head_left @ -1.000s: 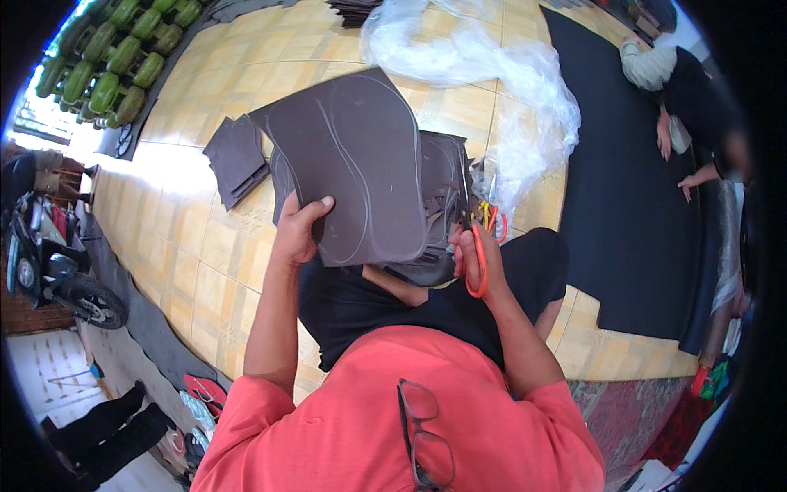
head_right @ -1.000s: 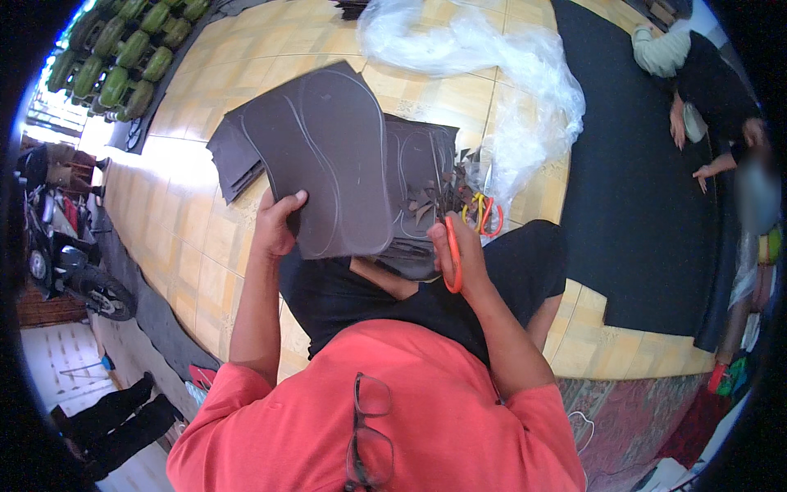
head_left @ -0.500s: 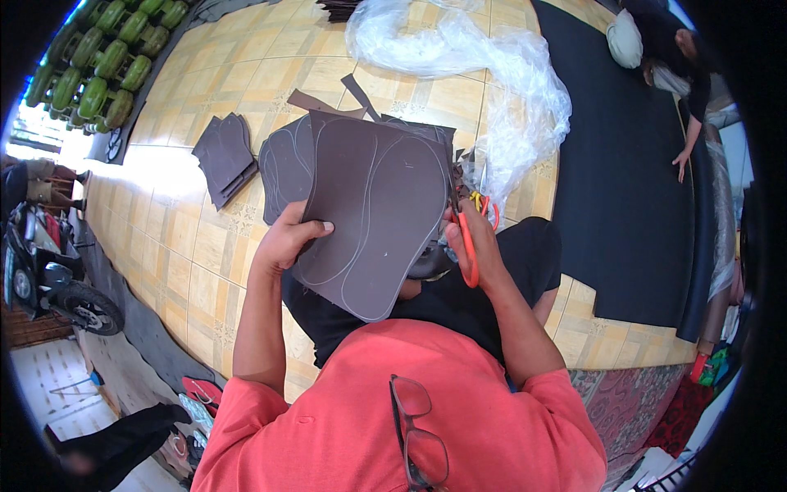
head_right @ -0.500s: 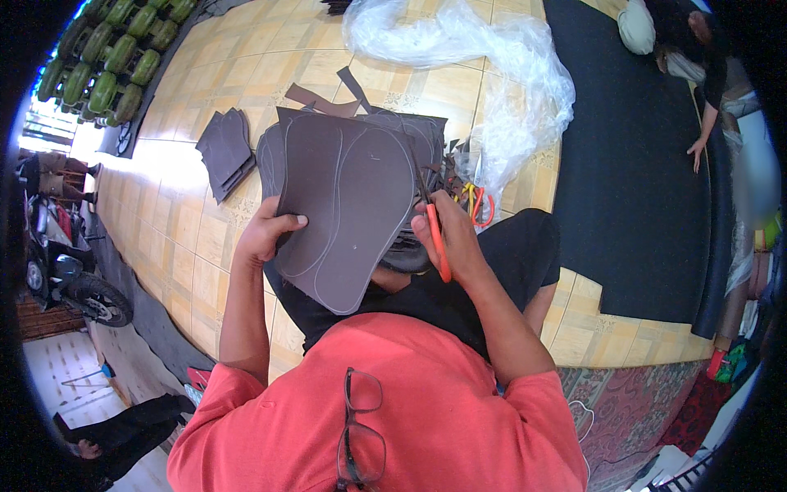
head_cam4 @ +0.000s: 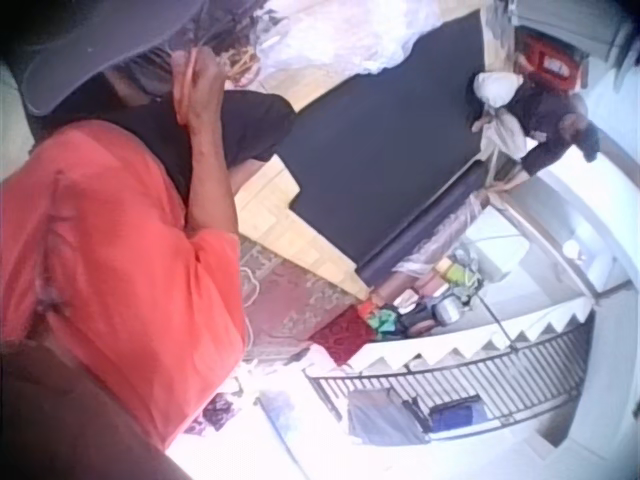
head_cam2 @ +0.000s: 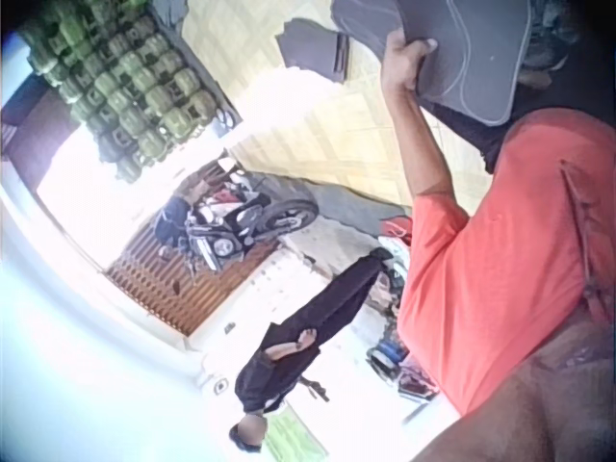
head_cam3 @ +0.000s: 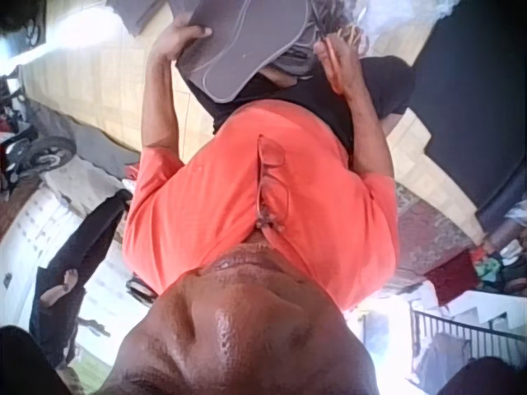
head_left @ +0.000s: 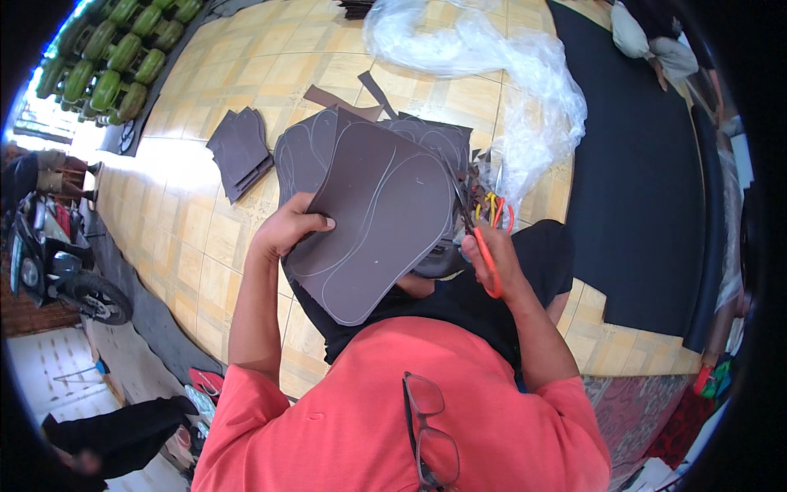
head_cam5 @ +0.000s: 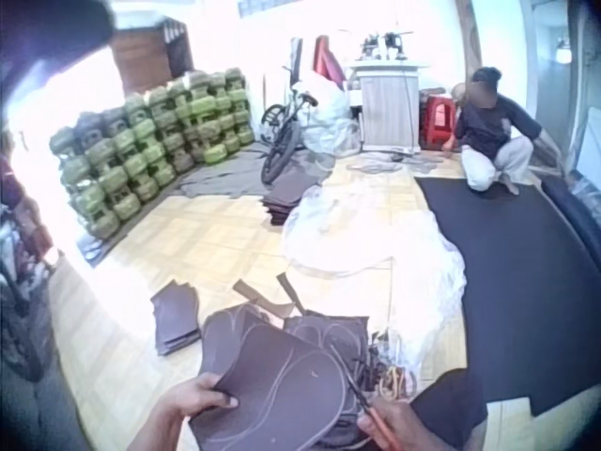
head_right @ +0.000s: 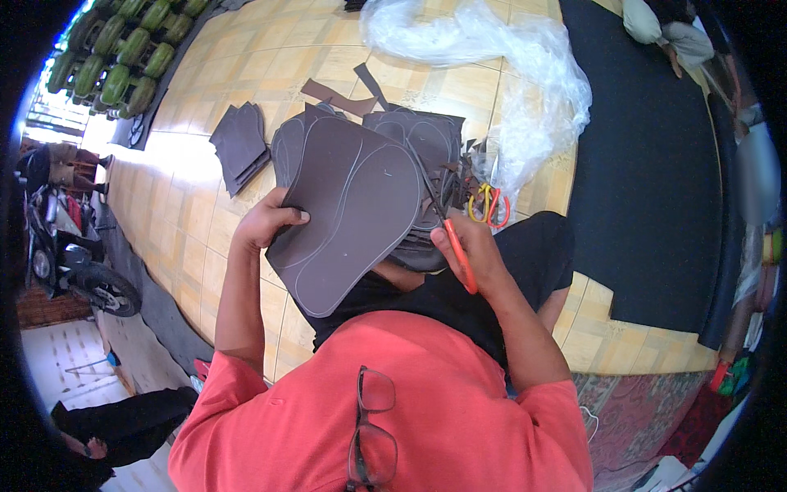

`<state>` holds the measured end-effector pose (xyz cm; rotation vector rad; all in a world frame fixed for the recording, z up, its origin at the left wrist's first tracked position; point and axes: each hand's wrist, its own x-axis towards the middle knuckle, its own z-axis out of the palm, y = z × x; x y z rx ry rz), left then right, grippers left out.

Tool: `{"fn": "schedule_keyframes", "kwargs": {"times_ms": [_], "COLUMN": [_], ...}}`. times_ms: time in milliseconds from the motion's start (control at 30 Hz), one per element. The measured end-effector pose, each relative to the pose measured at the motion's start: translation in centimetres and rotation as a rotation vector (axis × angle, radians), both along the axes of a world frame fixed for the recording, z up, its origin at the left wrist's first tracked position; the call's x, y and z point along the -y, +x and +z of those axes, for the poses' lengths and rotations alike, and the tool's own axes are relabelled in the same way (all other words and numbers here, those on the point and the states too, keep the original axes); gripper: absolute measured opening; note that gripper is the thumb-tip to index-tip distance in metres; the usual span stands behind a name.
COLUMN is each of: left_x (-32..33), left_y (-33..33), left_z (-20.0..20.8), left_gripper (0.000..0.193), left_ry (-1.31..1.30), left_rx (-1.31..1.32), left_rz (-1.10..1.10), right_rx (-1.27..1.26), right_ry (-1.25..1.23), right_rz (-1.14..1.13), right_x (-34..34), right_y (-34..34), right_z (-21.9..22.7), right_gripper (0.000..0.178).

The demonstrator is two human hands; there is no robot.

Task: The person sits on the floor and uses scissors to cut brown material into shoe insole shapes. They repeatedly trim the edges of stacked pieces and place the finished cutouts on the floor.

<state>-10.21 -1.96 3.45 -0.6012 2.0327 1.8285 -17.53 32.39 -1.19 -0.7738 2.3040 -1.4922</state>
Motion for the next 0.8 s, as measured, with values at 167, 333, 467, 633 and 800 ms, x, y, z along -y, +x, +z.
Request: {"fn": "schedule_keyframes", "kwargs": {"times_ms": [167,333,467,633,800], "left_x": [-0.9,-0.1,1.1,0.3,0.7], "left_y": [-0.1,-0.1,-0.3,0.0,1.8], "left_z": [0.0,-0.3,-0.8,-1.8,-6.1], "left_gripper": [0.037,0.037,0.040,0.043,0.051], "left_ry": [-0.125,-0.065,-0.048,0.066,1.278], "left_rx": [0.088,0.081,0.132,0.065,0.046], "left_rz": [-0.139,-0.123,-0.145,-0.234,0.290], "right_rx": [0.000,0.163,0.495,0.789,0.717], "right_ry": [-0.057,0.026,-0.018,-0.481,-0.691], "right_rz": [-0.015,0.071,0.080,-0.116,-0.293], "right_x": [0.4,-0.6,-1.3,0.8,2.5], "right_y": [-0.5,-0.3,-0.4,-0.4,-1.1], "right_z": [-1.5,-0.6,-1.3,-2.3,-2.1], "right_gripper": [0.033,0.033,0.031,0.025,0.022]}}
